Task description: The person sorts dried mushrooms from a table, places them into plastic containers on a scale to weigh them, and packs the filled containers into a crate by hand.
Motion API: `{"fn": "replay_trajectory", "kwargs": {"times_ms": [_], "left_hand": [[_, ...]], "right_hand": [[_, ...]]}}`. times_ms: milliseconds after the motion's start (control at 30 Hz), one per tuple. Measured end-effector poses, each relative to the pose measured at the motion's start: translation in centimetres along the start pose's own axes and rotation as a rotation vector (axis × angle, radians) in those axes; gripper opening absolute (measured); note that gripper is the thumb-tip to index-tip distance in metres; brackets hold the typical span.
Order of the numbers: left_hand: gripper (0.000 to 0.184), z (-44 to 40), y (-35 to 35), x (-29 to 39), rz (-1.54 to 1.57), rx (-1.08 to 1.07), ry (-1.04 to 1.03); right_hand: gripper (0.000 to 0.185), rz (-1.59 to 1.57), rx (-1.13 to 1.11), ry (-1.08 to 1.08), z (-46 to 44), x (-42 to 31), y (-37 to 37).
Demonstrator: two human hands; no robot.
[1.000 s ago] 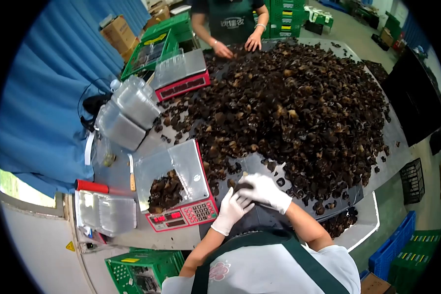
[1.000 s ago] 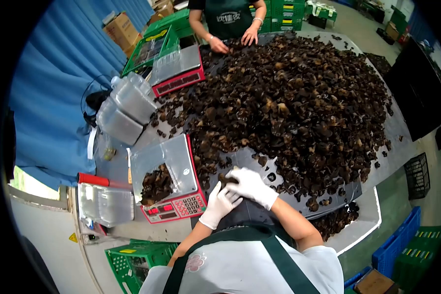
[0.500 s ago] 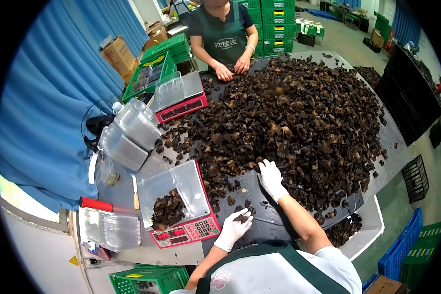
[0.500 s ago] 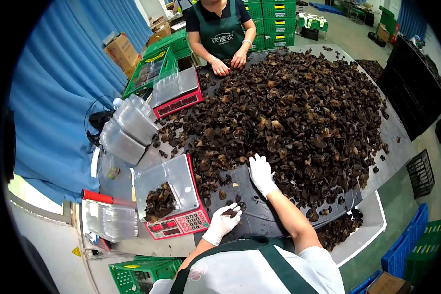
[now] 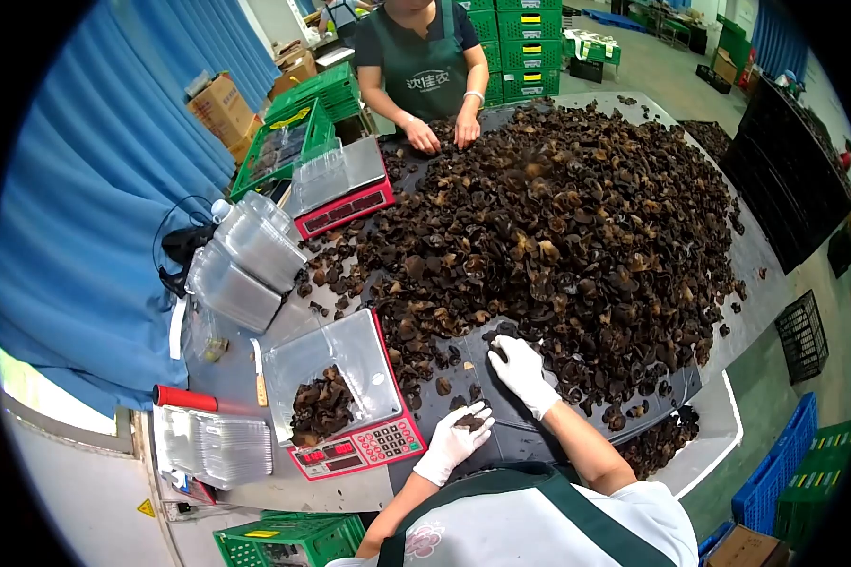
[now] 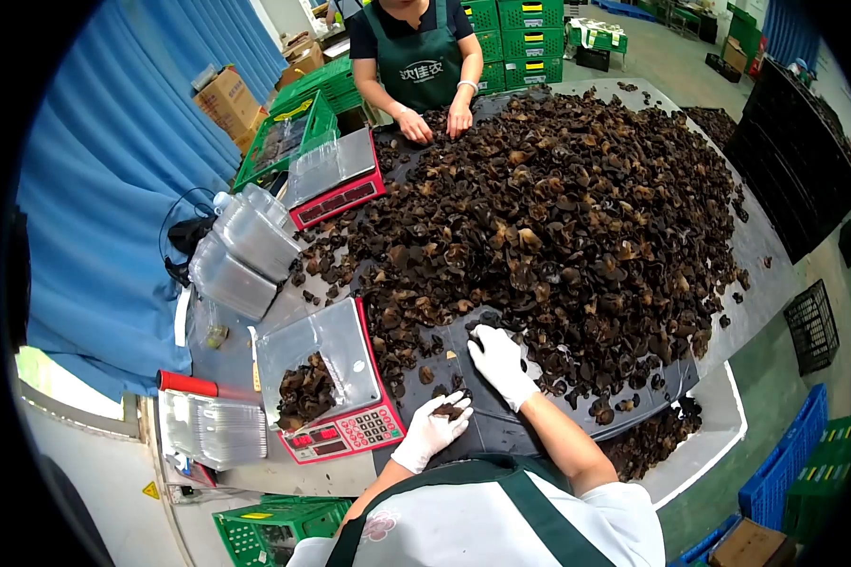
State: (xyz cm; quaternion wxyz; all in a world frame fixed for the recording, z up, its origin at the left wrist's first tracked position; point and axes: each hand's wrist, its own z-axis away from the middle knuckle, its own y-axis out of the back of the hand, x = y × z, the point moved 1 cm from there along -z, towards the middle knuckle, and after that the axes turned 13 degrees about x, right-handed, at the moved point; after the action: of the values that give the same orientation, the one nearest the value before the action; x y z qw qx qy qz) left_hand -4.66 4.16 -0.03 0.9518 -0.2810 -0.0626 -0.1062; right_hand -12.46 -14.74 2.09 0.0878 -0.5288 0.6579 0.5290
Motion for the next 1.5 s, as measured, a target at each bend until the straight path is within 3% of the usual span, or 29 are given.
{"fn": "replay_trajectory", "kwargs": {"times_ms": [100, 200, 367, 400, 433, 500, 533, 633, 700, 767, 933, 1067, 1100, 1167, 1233, 1300, 1367, 1500], "left_hand": [[0.041, -0.1, -0.1, 0.2, -0.010, -0.063, -0.007], [0.042, -0.2, -0.3, 0.2, 0.050, -0.111, -0.019], [0.033, -1.8, 0.7, 0.0, 0.351, -0.086, -0.013], [0.031, -2.3, 0.6, 0.0, 0.395, -0.233, -0.015], [0.031, -2.5, 1.0, -0.1, 0.397, -0.230, -0.015], [0.036, -2.1, 1.2, -0.1, 0.353, -0.168, -0.072], [0.044, -1.8, 1.3, 0.2, 0.354, -0.264, -0.072], [0.048, -1.9, 1.7, 0.1, 0.367, -0.226, -0.059], [0.048, -2.1, 1.9, 0.0, 0.381, -0.239, -0.082], [0.045, -1.6, 1.8, 0.0, 0.416, -0.302, -0.081], [0.035, -1.7, 2.2, 0.2, 0.451, -0.331, -0.049], [0.035, -0.6, 1.3, 0.4, 0.409, -0.319, -0.054], [0.038, -0.1, 0.7, 0.6, 0.352, -0.297, -0.099], [0.041, 0.6, 0.2, 0.8, 0.305, -0.260, -0.149], [0.043, 0.9, -0.1, 1.2, 0.279, -0.302, -0.183], [0.044, 0.7, -0.2, 1.2, 0.279, -0.268, -0.213], [0.048, 0.4, -0.2, 1.3, 0.304, -0.247, -0.171], [0.048, 0.3, -0.7, 1.3, 0.281, -0.228, -0.191]], "right_hand": [[0.031, -0.123, 0.011, -0.016, 1.3, -0.4, -0.1], [0.028, -0.189, -0.206, -0.046, 1.0, -3.5, 2.6], [0.030, -0.239, -0.594, 0.123, 2.1, -4.9, 4.4], [0.030, -0.220, -0.617, 0.121, 2.0, -5.6, 5.1], [0.031, -0.203, -0.642, 0.117, 2.0, -5.9, 5.4], [0.031, -0.242, -0.593, 0.005, 2.3, -5.1, 5.2], [0.030, -0.244, -0.494, 0.062, 2.1, -4.5, 4.9], [0.024, -0.024, -0.261, 0.071, 1.8, -1.7, 4.1], [0.023, 0.074, -0.091, 0.108, 1.6, 0.9, 2.8], [0.028, 0.118, -0.079, -0.002, 0.6, 1.8, 2.5], [0.037, 0.227, 0.081, 0.141, -1.2, 2.8, 0.6], [0.026, 0.242, 0.014, 0.151, -1.8, 4.9, -2.5], [0.019, 0.256, -0.088, 0.025, -2.6, 4.2, -1.9], [0.015, 0.176, 0.091, 0.072, -2.3, 3.7, -1.5], [0.017, 0.085, 0.071, 0.002, -2.2, 2.1, -0.2], [0.020, -0.269, -0.095, -0.284, -1.4, 1.4, 0.5], [0.021, -0.446, -0.169, -0.386, -0.7, -0.1, 1.5], [0.024, -0.418, -0.133, -0.169, 1.0, -4.7, 3.8]]}}
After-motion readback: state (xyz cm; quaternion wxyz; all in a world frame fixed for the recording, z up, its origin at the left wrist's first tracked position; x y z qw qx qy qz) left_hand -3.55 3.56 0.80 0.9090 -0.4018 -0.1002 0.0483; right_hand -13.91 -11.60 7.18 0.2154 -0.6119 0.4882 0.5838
